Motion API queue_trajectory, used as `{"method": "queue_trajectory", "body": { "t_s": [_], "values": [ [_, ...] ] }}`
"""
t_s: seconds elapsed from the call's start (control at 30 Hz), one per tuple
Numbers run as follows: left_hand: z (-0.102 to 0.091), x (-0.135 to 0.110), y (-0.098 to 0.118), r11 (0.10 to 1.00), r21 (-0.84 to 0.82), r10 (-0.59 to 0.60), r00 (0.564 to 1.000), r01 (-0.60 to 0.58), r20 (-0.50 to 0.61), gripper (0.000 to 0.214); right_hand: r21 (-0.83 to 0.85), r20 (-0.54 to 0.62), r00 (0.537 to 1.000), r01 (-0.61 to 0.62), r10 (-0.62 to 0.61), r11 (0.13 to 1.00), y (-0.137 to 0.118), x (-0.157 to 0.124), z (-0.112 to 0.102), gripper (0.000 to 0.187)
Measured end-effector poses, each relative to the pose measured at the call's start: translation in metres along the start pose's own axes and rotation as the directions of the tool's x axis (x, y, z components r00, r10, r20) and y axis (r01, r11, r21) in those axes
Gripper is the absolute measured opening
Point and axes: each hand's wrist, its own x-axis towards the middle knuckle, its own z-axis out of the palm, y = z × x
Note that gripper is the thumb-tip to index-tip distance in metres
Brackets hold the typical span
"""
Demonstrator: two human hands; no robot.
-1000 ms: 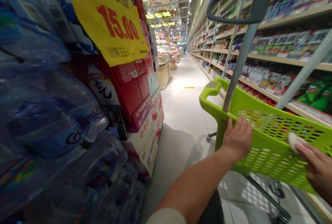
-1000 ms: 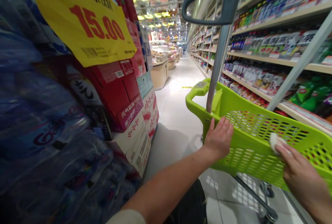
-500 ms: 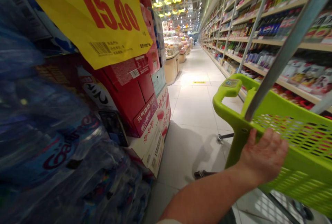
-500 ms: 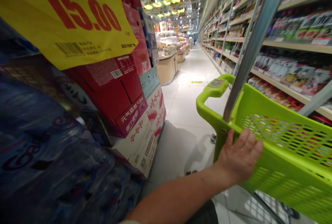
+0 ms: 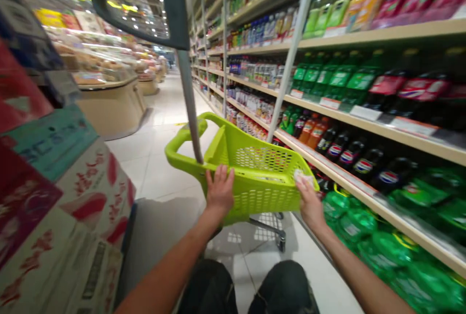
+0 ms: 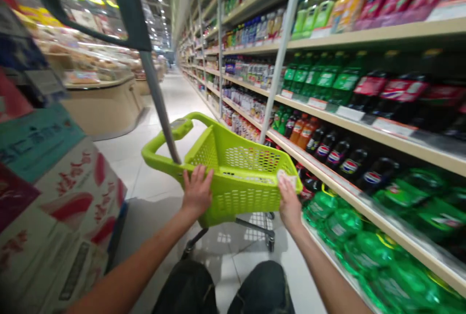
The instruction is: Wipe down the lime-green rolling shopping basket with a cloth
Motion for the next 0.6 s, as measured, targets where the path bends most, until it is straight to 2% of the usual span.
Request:
{"method": "queue_trajectory", "body": {
  "t_s": [0.07,0.13,0.2,0.27,0.33,0.37,0.43,0.5,0.53,0.6],
  "values": [
    [-0.003,0.001,0.001,1.000,0.001,0.001,1.000,-0.001,0.010,0.051,-0.007,0.066,0.996,0.065,-0.065,0.998,0.013,-0.003,-0.012,0.035],
    [-0.007,0.002,0.002,1.000,0.013,0.006,1.000,-0.006,0.012,0.052,-0.016,0.069,0.996,0.051,-0.050,0.999,0.030,-0.004,-0.019,0.044],
    [-0.009,0.001,0.004,0.999,0.031,0.012,1.000,-0.012,0.007,0.052,-0.053,-0.038,0.996,-0.082,0.080,0.995,0.048,-0.005,-0.026,0.048],
    [-0.009,0.000,0.006,0.999,0.048,0.016,1.000,-0.016,-0.002,0.051,-0.059,-0.175,0.964,-0.213,0.200,0.975,0.056,-0.005,-0.030,0.051],
    [-0.007,0.000,0.008,0.998,0.059,0.020,1.000,-0.019,-0.015,0.051,-0.017,-0.223,0.953,-0.213,0.204,0.977,0.043,-0.004,-0.027,0.055],
    [-0.006,0.001,0.009,0.998,0.063,0.021,1.000,-0.020,-0.021,0.051,0.014,-0.200,0.967,-0.161,0.161,0.987,0.029,-0.003,-0.022,0.057],
    [-0.003,0.001,0.010,0.997,0.071,0.024,0.999,-0.022,-0.029,0.051,0.086,-0.086,0.996,-0.017,0.024,0.996,-0.004,-0.002,-0.008,0.060],
    [-0.002,0.001,0.009,0.996,0.077,0.036,0.999,-0.034,-0.028,0.051,0.164,0.037,0.992,0.114,-0.121,0.980,-0.027,-0.001,0.004,0.058],
    [-0.002,0.001,0.008,0.996,0.078,0.046,0.999,-0.044,-0.026,0.051,0.184,0.066,0.986,0.137,-0.151,0.973,-0.031,-0.002,0.006,0.057],
    [-0.001,0.001,0.006,0.995,0.078,0.065,0.998,-0.063,-0.020,0.052,0.159,0.048,0.993,0.098,-0.107,0.982,-0.019,-0.005,0.001,0.055]
  ]
}}
